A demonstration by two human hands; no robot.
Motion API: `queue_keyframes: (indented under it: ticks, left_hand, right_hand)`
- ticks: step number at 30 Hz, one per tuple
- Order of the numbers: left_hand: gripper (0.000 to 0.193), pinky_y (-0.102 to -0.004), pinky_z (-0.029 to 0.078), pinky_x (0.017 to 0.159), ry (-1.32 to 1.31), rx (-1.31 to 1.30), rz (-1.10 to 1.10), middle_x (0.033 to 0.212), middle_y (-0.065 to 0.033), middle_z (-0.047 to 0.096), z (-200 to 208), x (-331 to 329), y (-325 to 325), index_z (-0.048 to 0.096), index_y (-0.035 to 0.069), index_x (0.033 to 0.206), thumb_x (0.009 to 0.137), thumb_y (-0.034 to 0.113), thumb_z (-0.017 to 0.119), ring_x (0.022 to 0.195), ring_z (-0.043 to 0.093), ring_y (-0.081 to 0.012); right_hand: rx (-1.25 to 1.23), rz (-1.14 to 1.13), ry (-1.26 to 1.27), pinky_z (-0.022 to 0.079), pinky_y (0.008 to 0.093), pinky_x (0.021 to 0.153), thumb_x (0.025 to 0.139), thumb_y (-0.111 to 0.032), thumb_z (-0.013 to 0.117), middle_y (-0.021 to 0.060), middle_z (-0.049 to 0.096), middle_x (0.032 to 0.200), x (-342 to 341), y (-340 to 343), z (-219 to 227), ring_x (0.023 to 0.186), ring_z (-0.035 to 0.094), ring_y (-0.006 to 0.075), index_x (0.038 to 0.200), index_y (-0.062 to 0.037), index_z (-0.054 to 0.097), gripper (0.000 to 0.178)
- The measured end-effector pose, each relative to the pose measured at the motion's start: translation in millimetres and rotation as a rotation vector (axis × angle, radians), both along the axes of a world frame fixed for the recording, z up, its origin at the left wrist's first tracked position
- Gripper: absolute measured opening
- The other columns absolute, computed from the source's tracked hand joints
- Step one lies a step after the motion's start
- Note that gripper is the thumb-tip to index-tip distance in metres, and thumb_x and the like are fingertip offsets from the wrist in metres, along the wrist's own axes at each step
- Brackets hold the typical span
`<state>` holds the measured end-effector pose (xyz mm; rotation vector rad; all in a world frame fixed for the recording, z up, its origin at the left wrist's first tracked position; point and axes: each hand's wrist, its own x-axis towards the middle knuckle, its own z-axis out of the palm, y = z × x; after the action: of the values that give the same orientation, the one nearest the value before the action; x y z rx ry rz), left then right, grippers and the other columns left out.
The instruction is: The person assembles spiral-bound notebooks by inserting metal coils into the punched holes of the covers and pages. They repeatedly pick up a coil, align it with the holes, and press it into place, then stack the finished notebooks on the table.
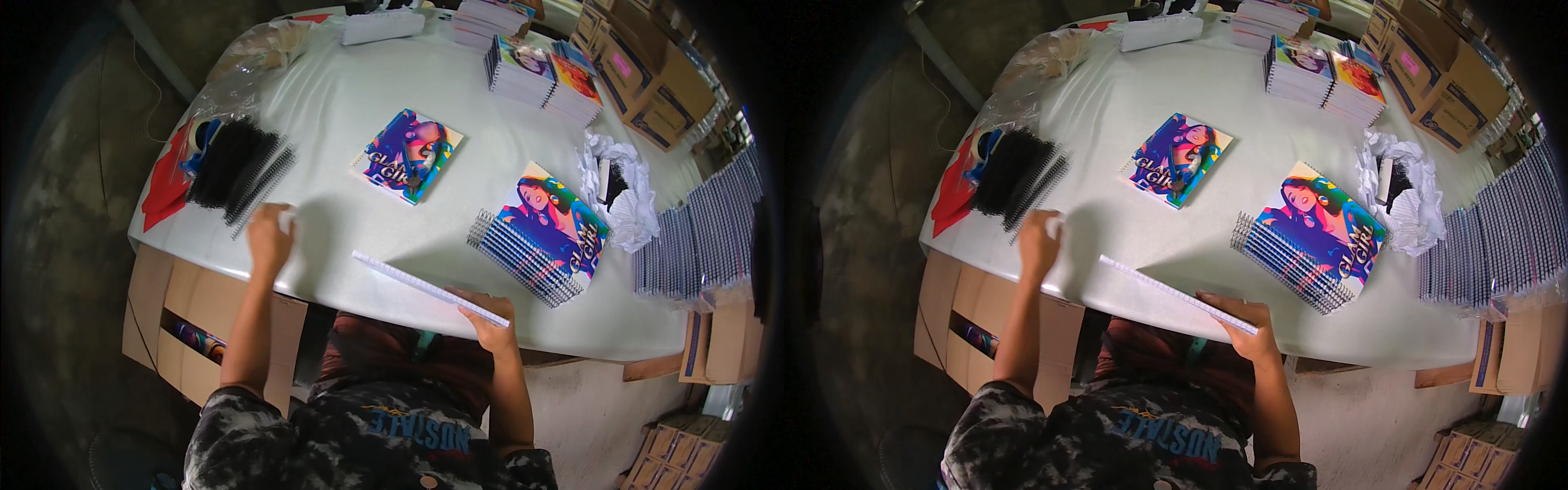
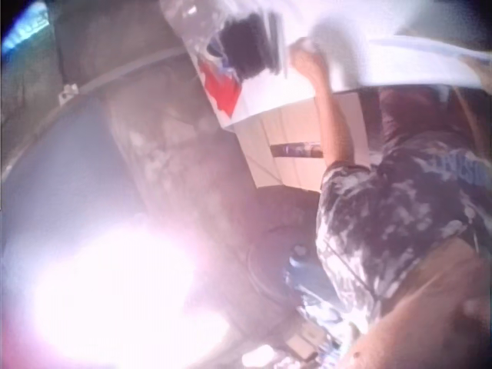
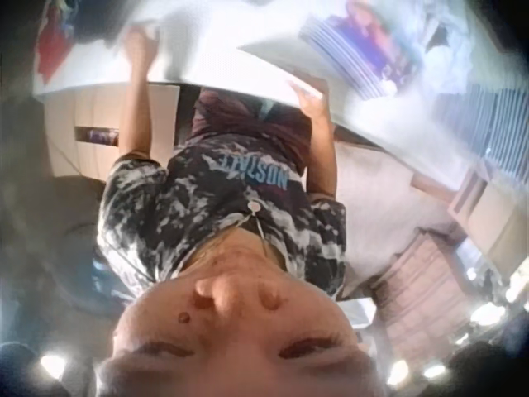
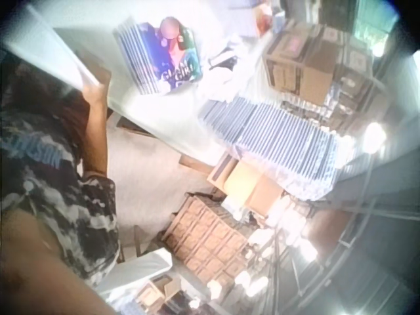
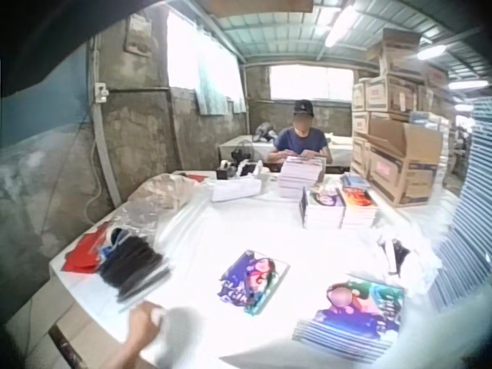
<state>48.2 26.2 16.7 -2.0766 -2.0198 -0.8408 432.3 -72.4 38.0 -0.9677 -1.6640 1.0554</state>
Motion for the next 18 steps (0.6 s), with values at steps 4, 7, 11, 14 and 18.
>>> queue_keyframes:
  ticks: [4, 7, 11, 14, 18]
  left_hand:
    - [0.034, -0.0444, 0.038, 0.084, 0.276, -0.302, 0.446, 0.103, -0.0129, 0.054, 6, -54, -3, 0.055, 0.007, 0.108, 0.08, 0.025, 0.06, 0.098, 0.051, -0.0323]
    - [0.041, -0.0443, 0.038, 0.084, 0.221, -0.291, 0.287, 0.103, -0.0153, 0.053, -15, -59, -13, 0.051, 0.007, 0.115, 0.081, 0.026, 0.06, 0.099, 0.05, -0.0335]
    - [0.04, -0.0441, 0.038, 0.083, 0.162, -0.117, 0.399, 0.103, -0.0162, 0.052, -21, -50, -19, 0.051, 0.007, 0.115, 0.082, 0.027, 0.059, 0.101, 0.049, -0.0334]
    - [0.039, -0.0445, 0.038, 0.083, 0.154, -0.115, 0.436, 0.103, -0.0159, 0.052, -18, -48, -16, 0.051, 0.009, 0.117, 0.083, 0.027, 0.058, 0.102, 0.048, -0.033]
    - [0.036, -0.0402, 0.041, 0.079, 0.283, -0.116, 0.385, 0.096, -0.0152, 0.054, -17, -60, -14, 0.052, 0.011, 0.117, 0.085, 0.025, 0.057, 0.095, 0.051, -0.0295]
  right_hand:
    - [0.078, -0.035, 0.122, 0.048, 0.0302, 0.085, 0.077, 0.008, 0.061, 0.0165, 0.066, 0.104, -2, -1, 1, 0.097, 0.064, 0.0233, 0.104, 0.0034, 0.064, 0.027]
    - [0.14, -0.018, 0.186, 0.049, 0.0292, 0.083, 0.077, 0.009, 0.062, 0.0176, 0.066, 0.102, -4, 2, -3, 0.093, 0.065, 0.0235, 0.104, 0.0039, 0.063, 0.028]
    - [0.098, -0.076, 0.163, 0.05, 0.0278, 0.08, 0.077, 0.009, 0.062, 0.0173, 0.067, 0.099, 1, -1, 3, 0.089, 0.066, 0.0215, 0.103, 0.0042, 0.063, 0.026]
    - [0.101, -0.088, 0.145, 0.05, 0.0276, 0.079, 0.077, 0.01, 0.061, 0.0172, 0.067, 0.099, 10, -1, -2, 0.089, 0.066, 0.0202, 0.103, 0.0045, 0.062, 0.026]
    - [0.117, -0.055, 0.168, 0.05, 0.0282, 0.079, 0.077, 0.01, 0.06, 0.0172, 0.066, 0.1, 6, 2, 8, 0.091, 0.065, 0.0204, 0.103, 0.0047, 0.062, 0.026]
